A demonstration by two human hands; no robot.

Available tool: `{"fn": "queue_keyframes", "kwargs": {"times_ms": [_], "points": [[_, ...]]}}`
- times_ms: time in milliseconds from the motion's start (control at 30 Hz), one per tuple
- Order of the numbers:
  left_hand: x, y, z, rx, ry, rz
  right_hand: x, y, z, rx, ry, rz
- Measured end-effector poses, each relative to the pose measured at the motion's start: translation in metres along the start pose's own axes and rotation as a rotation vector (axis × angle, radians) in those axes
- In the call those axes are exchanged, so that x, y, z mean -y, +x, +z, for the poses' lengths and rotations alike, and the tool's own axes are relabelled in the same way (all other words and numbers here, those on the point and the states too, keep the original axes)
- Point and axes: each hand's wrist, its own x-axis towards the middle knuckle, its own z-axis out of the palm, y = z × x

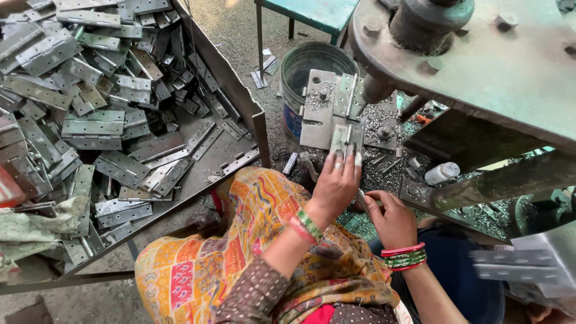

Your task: The person sits at a manual punching machine, repeatedly picking up metal hinge pieces from a bin, placing them into the machine's die, and operating the lever to punch holes. The processed pieces are then discarded into a pile.

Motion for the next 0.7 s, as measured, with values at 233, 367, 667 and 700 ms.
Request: {"fn": "queue_keyframes", "kwargs": {"times_ms": [233, 367, 667, 700], "points": [[0.004, 0.007, 0.031, 0.004, -0.129, -0.205, 0.006, 0.003, -0.004, 0.017, -0.014, 0.034], [0.010, 0.006, 0.027, 0.075, -0.141, -0.255, -0.009, -0.002, 0.005, 0.029, -0.015, 0.024], [0.016, 0.015, 0.025, 0.019, -0.184, -0.287, -0.091, -0.041, 0.109, 0.185, -0.321, 0.095], [0.013, 0.009, 0.025, 0.050, -0.199, -0.281, -0.098, -0.047, 0.115, 0.187, -0.299, 0.051]]}}
